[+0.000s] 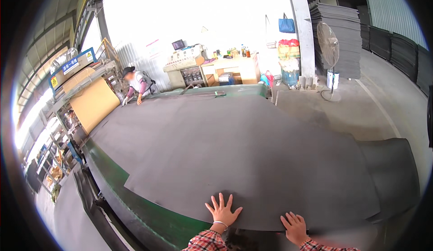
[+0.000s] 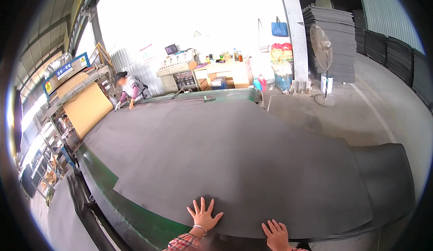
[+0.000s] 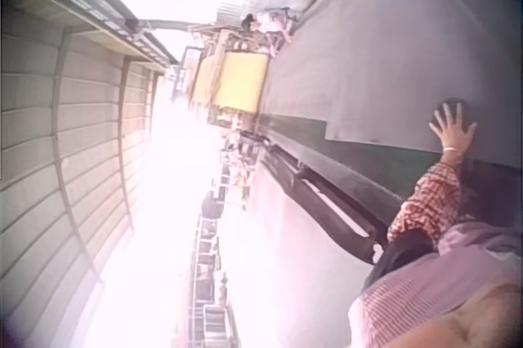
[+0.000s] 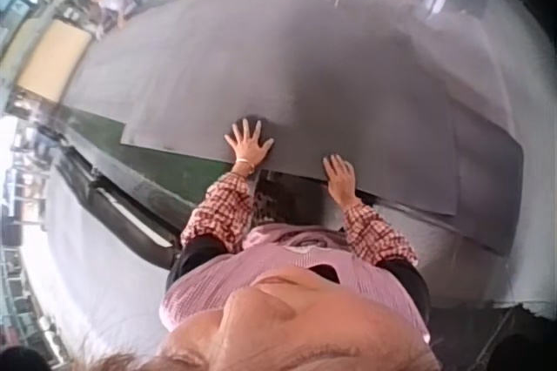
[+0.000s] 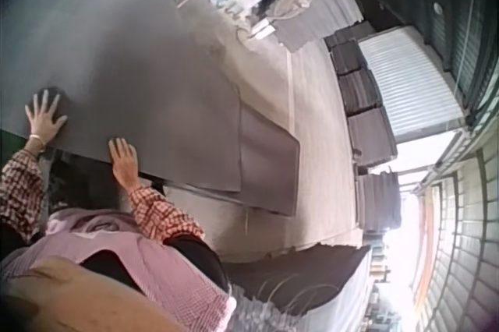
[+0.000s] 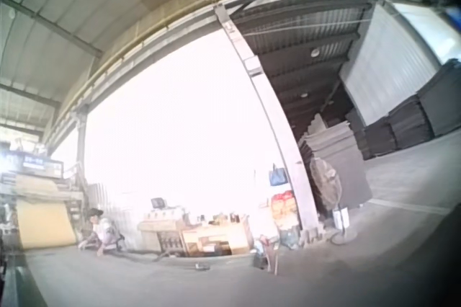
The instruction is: Handling and positioning large gray foam or rubber sheets onto a conveyor machine for processing
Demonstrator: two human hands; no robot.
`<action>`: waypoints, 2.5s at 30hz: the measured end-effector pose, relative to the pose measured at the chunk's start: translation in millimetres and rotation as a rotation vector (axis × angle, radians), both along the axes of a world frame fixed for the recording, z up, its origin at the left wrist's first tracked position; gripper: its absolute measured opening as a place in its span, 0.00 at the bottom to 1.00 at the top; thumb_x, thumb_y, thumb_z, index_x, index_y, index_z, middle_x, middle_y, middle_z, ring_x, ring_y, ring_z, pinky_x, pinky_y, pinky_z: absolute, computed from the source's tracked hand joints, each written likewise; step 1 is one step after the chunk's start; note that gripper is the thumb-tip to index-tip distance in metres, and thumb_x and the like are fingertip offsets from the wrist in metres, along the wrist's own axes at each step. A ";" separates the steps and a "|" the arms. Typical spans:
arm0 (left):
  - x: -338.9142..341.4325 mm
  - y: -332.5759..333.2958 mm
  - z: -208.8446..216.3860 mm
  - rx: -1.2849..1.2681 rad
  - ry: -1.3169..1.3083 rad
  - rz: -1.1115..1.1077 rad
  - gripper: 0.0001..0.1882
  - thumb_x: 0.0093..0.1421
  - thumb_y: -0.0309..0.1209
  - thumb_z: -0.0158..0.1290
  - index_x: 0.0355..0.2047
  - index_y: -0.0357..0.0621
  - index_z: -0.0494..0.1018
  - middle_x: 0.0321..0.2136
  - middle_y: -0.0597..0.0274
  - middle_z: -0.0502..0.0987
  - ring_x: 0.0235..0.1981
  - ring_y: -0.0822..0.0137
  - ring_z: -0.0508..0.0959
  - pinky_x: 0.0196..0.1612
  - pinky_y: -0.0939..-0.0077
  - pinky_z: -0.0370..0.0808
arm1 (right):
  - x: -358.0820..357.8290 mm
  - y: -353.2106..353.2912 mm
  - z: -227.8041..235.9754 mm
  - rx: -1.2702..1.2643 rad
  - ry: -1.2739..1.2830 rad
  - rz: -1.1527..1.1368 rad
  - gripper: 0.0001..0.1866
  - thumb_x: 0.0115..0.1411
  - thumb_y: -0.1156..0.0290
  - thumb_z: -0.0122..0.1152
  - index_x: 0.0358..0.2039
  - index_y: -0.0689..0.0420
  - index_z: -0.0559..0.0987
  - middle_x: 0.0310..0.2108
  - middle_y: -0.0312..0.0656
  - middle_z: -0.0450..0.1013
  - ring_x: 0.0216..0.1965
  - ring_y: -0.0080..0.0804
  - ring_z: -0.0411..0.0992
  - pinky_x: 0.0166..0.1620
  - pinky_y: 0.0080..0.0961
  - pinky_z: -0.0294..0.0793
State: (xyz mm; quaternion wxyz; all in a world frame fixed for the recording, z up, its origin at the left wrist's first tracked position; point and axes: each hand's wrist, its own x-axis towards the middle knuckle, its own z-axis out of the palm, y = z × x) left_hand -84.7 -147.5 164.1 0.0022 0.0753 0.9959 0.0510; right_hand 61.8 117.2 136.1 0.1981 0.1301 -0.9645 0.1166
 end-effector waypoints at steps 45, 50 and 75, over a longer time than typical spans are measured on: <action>-104.0 -135.5 18.3 -0.018 0.018 0.187 0.39 0.50 0.61 0.46 0.60 0.63 0.54 0.62 0.51 0.46 0.63 0.47 0.43 0.60 0.42 0.35 | 53.7 52.5 -205.2 -0.373 -0.570 -0.372 0.11 0.50 0.64 0.57 0.31 0.56 0.78 0.44 0.49 0.70 0.40 0.44 0.71 0.44 0.36 0.69; -110.4 -154.9 16.9 -0.037 0.037 0.186 0.39 0.50 0.60 0.47 0.60 0.63 0.53 0.63 0.53 0.46 0.64 0.49 0.43 0.60 0.42 0.36 | 57.0 41.0 -215.0 -0.330 -0.651 -0.351 0.12 0.49 0.63 0.58 0.33 0.55 0.78 0.46 0.49 0.70 0.40 0.45 0.71 0.42 0.37 0.70; 157.7 76.9 -65.6 0.666 -1.066 -0.375 0.22 0.54 0.29 0.53 0.50 0.37 0.67 0.42 0.48 0.74 0.41 0.59 0.77 0.42 0.74 0.71 | -26.5 110.2 -351.8 0.029 -0.784 -0.376 0.39 0.46 0.56 0.64 0.56 0.58 0.60 0.57 0.45 0.57 0.60 0.39 0.53 0.59 0.38 0.53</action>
